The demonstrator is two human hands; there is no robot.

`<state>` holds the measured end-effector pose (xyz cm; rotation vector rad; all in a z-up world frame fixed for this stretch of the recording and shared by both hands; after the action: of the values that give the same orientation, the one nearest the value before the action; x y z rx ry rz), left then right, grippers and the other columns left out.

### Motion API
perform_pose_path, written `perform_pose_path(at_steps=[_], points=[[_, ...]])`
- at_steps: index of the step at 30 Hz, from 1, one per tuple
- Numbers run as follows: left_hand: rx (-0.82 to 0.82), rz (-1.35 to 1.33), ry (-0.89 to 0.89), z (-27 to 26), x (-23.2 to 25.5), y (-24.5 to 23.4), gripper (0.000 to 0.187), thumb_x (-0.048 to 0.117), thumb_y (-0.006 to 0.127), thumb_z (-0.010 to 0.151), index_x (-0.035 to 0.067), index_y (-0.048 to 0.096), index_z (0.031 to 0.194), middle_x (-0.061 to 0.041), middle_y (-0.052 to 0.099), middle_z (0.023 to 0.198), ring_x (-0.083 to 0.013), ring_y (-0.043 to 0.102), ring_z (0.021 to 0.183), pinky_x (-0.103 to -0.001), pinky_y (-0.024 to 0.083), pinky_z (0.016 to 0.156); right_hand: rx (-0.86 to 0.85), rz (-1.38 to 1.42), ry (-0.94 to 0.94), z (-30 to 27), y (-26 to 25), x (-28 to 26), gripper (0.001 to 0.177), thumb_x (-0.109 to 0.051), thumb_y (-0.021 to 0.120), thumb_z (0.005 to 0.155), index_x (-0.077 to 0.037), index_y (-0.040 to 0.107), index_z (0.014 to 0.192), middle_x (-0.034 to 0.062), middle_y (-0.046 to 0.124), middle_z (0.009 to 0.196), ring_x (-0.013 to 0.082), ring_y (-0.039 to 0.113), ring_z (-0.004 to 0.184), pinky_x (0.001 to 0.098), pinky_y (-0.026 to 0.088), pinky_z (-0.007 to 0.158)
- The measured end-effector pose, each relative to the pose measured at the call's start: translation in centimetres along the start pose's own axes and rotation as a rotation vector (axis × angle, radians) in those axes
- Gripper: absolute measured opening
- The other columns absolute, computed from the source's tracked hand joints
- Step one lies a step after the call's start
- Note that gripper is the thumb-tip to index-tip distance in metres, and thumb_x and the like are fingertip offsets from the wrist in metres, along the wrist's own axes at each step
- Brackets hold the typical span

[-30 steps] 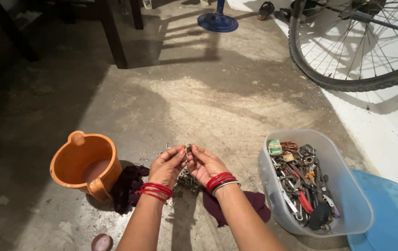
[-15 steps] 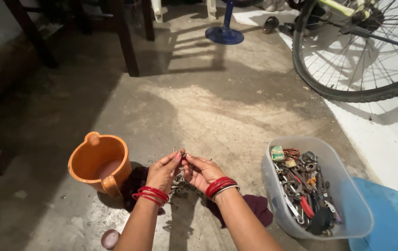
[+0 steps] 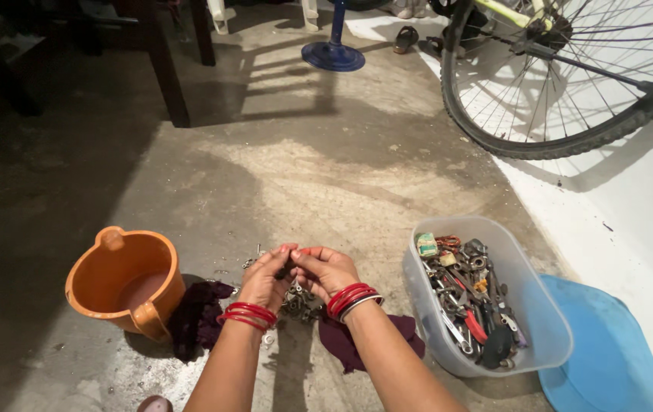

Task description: The person sits on the floor and repeatedly picks up small metal parts from a pile, wipes them with a dark cloth, and places them into a clear plastic container. The person occasionally dips the cloth into an orange bucket of water to clean it.

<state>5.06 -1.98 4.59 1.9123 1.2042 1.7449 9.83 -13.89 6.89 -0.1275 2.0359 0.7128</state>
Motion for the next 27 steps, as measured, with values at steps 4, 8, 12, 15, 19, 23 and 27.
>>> perform_pose_path(at_steps=[4,8,12,15,19,23,27], points=[[0.062,-0.223,-0.100,-0.1,0.1,-1.8,0.032,0.023,0.051,0.104,-0.003,0.059,0.121,-0.021,0.067,0.119,-0.0305,0.064,0.111,-0.040,0.055,0.094,-0.016,0.071,-0.012,1.2,-0.4,0.1,0.022,-0.016,0.076,0.090,-0.002,0.068,0.105,0.0053,0.073,0.085,0.0135,0.069,0.071,0.0284,0.060,0.064],[0.124,-0.473,-0.107,-0.5,1.3,-3.2,0.032,0.014,0.041,0.103,-0.009,0.053,0.121,-0.032,0.060,0.132,-0.0425,0.060,0.125,-0.050,0.052,0.106,0.096,0.056,-0.003,1.7,-2.9,0.2,0.020,-0.015,0.076,0.091,-0.003,0.068,0.105,0.0052,0.070,0.085,0.0140,0.067,0.071,0.0303,0.059,0.064],[0.138,-0.528,-0.083,-0.4,1.6,-4.3,0.037,0.019,0.041,0.101,-0.010,0.054,0.122,-0.034,0.060,0.132,-0.0442,0.057,0.127,-0.054,0.049,0.106,0.146,0.076,0.030,1.8,-4.3,0.3,0.019,-0.016,0.075,0.090,-0.005,0.068,0.104,0.0048,0.070,0.085,0.0150,0.067,0.070,0.0309,0.058,0.062],[0.157,-0.408,-0.032,-0.1,1.8,-5.3,0.028,0.010,0.050,0.102,-0.008,0.052,0.124,-0.029,0.059,0.133,-0.0402,0.059,0.128,-0.050,0.052,0.108,0.156,0.064,0.026,2.3,-4.1,0.4,0.020,-0.017,0.075,0.090,-0.006,0.067,0.104,0.0049,0.070,0.085,0.0152,0.067,0.071,0.0307,0.058,0.063],[0.177,-0.276,-0.008,0.5,2.5,-5.9,0.026,0.004,0.053,0.100,-0.011,0.052,0.121,-0.032,0.062,0.126,-0.0407,0.067,0.117,-0.045,0.059,0.102,0.139,0.010,0.007,3.5,-3.3,0.9,0.020,-0.018,0.076,0.090,-0.005,0.069,0.104,0.0045,0.071,0.085,0.0147,0.068,0.071,0.0301,0.059,0.063],[0.146,-0.147,0.032,1.2,5.6,-5.5,0.025,0.004,0.054,0.101,-0.012,0.051,0.120,-0.033,0.065,0.118,-0.0397,0.069,0.110,-0.043,0.060,0.099,0.093,-0.077,-0.007,4.9,-1.8,2.9,0.020,-0.016,0.075,0.091,-0.003,0.069,0.105,0.0055,0.072,0.086,0.0140,0.067,0.072,0.0287,0.058,0.063],[0.090,-0.092,0.067,1.9,9.3,-5.0,0.025,-0.001,0.052,0.099,-0.009,0.053,0.122,-0.028,0.065,0.117,-0.0376,0.069,0.111,-0.042,0.059,0.100,-0.074,-0.602,-0.303,4.8,4.3,3.8,0.021,-0.012,0.076,0.087,-0.003,0.077,0.106,0.0058,0.078,0.093,0.0165,0.071,0.079,0.0315,0.058,0.071]])
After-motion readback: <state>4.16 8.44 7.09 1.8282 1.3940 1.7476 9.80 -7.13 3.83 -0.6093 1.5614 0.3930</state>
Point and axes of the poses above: each hand's wrist, its own z-axis towards the middle knuckle, its own y-axis out of the palm, x = y × z, the point moved 10 cm from there along z, towards the middle knuckle
